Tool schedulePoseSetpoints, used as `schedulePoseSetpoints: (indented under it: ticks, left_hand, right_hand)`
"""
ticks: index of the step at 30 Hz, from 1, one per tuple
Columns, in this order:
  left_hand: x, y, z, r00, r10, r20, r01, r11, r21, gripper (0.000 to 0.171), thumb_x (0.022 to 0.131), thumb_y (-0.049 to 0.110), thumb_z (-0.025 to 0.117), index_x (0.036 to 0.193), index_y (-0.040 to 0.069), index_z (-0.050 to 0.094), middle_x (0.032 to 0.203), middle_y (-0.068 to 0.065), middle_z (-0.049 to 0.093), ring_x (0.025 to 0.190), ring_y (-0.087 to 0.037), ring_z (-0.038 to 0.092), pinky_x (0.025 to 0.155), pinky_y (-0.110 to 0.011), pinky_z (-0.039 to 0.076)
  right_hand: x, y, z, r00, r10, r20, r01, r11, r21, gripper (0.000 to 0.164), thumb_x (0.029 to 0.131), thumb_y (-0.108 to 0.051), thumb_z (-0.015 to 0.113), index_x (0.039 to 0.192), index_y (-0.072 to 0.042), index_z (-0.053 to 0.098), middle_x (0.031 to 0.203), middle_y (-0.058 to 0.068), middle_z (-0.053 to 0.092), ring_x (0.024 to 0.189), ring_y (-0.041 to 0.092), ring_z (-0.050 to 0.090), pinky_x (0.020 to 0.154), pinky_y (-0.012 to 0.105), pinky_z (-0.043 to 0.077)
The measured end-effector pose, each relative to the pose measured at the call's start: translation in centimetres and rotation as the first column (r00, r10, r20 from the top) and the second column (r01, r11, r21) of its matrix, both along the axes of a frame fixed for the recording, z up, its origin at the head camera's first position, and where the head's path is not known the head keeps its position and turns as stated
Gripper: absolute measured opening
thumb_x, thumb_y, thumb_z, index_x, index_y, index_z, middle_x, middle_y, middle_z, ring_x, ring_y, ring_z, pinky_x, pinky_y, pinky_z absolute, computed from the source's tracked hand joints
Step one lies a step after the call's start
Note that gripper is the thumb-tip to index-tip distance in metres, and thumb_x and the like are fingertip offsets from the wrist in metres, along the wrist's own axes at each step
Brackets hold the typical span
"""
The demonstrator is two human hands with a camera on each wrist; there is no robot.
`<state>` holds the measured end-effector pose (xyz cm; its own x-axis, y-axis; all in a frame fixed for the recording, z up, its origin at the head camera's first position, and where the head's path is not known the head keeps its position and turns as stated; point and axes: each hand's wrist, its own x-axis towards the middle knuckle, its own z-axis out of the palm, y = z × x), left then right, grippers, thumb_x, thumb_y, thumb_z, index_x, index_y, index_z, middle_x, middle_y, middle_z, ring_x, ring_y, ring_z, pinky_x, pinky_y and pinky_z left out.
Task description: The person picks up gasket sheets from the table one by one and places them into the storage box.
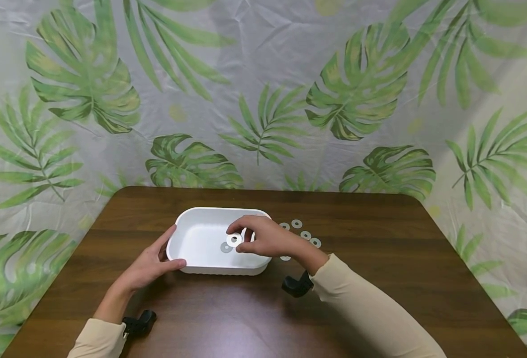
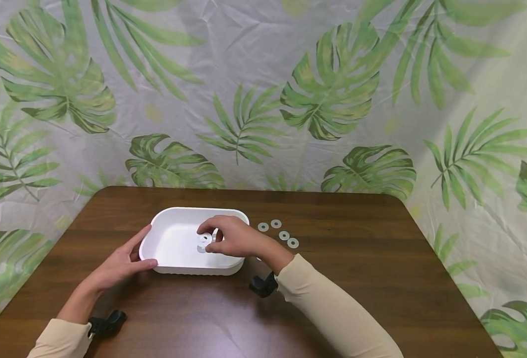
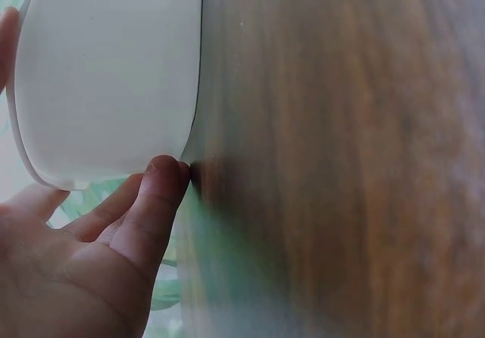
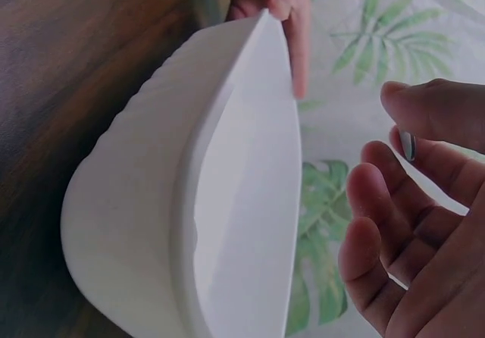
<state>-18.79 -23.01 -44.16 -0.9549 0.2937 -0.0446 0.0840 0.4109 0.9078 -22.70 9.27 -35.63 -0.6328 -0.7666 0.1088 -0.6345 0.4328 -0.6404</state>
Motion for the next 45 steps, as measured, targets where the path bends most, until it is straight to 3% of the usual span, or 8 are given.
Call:
schedulePoseSetpoints:
  ticks: [6,10,13,15,21,32,36,45]
  left_hand:
    - [-0.1,-0.2,0.0,1.0,0.001,-0.004,-0.001,1.0,0.002,0.1,0.088,0.022,0.075,0.161,0.011,0.008,0.163,-0.026,0.02,0.112,0.014,0.046,0.086,-0.013,0.046]
    - [-0.2,-0.2,0.0,1.0,0.003,-0.012,-0.004,1.0,-0.016,0.1,0.088,0.022,0.076,0.161,0.01,0.008,0.162,-0.027,0.021,0.127,-0.012,0.05,0.085,-0.013,0.046]
    - [-0.2,-0.1,-0.1,1.0,0.001,-0.014,-0.001,1.0,-0.013,0.1,0.088,0.021,0.076,0.161,0.008,0.008,0.162,-0.027,0.02,0.136,-0.034,0.042,0.086,-0.012,0.045]
    - [-0.2,-0.1,-0.2,1.0,0.0,-0.011,0.0,1.0,-0.007,0.1,0.088,0.021,0.076,0.16,0.007,0.008,0.163,-0.028,0.019,0.138,-0.04,0.039,0.086,-0.012,0.045]
    - [-0.1,-0.1,-0.2,1.0,0.011,0.003,-0.011,1.0,-0.022,0.1,0.088,0.021,0.076,0.161,0.009,0.009,0.163,-0.027,0.018,0.138,-0.041,0.039,0.085,-0.012,0.046]
    - [0.1,-0.1,-0.3,1.0,0.012,0.001,-0.012,1.0,-0.006,0.099,0.088,0.019,0.075,0.16,0.007,0.008,0.163,-0.028,0.017,0.139,-0.042,0.038,0.085,-0.011,0.045]
    - [0.0,-0.1,-0.2,1.0,0.012,-0.002,-0.012,1.0,-0.015,0.099,0.088,0.021,0.075,0.161,0.009,0.008,0.163,-0.027,0.017,0.139,-0.041,0.039,0.085,-0.012,0.045]
    - [-0.3,0.2,-0.1,1.0,0.015,-0.004,-0.015,1.0,-0.015,0.099,0.088,0.02,0.075,0.161,0.008,0.009,0.163,-0.027,0.017,0.141,-0.041,0.037,0.086,-0.01,0.043]
  right_hand:
    - [-0.3,0.5,-0.6,1.0,-0.007,-0.012,0.007,1.0,0.005,0.035,0.087,-0.007,0.071,0.121,-0.005,0.065,0.114,0.01,0.069,0.081,0.008,0.064,0.079,0.023,0.053]
    - [-0.5,0.8,-0.9,1.0,-0.013,-0.011,0.013,1.0,0.011,0.034,0.088,-0.008,0.072,0.121,-0.005,0.065,0.115,0.01,0.069,0.082,0.011,0.064,0.079,0.022,0.053]
    - [-0.6,1.0,-1.1,1.0,-0.016,0.001,0.016,1.0,0.016,0.035,0.088,-0.008,0.072,0.122,-0.006,0.065,0.116,0.01,0.069,0.083,0.014,0.065,0.078,0.02,0.051]
    - [-0.6,1.0,-1.2,1.0,-0.017,0.001,0.017,1.0,0.016,0.035,0.088,-0.008,0.072,0.122,-0.006,0.065,0.116,0.01,0.069,0.084,0.016,0.066,0.079,0.022,0.053]
    - [-0.5,1.4,-1.4,1.0,-0.028,-0.014,0.028,1.0,0.014,0.034,0.088,-0.009,0.072,0.121,-0.005,0.065,0.116,0.011,0.069,0.083,0.014,0.066,0.081,0.033,0.056]
    - [-0.7,1.7,-1.4,1.0,-0.026,-0.009,0.027,0.999,0.02,0.036,0.089,-0.01,0.071,0.123,-0.002,0.064,0.118,0.014,0.068,0.081,0.008,0.064,0.08,0.029,0.054]
    - [-0.8,1.7,-1.4,0.998,-0.049,-0.032,0.05,0.998,0.024,0.037,0.088,-0.009,0.072,0.124,-0.004,0.063,0.119,0.011,0.067,0.086,0.013,0.065,0.082,0.034,0.055]
    - [-0.9,2.9,-0.8,0.991,-0.126,-0.05,0.128,0.991,0.038,0.036,0.091,-0.012,0.07,0.125,-0.008,0.061,0.125,0.011,0.06,0.106,0.029,0.062,0.075,0.023,0.05]
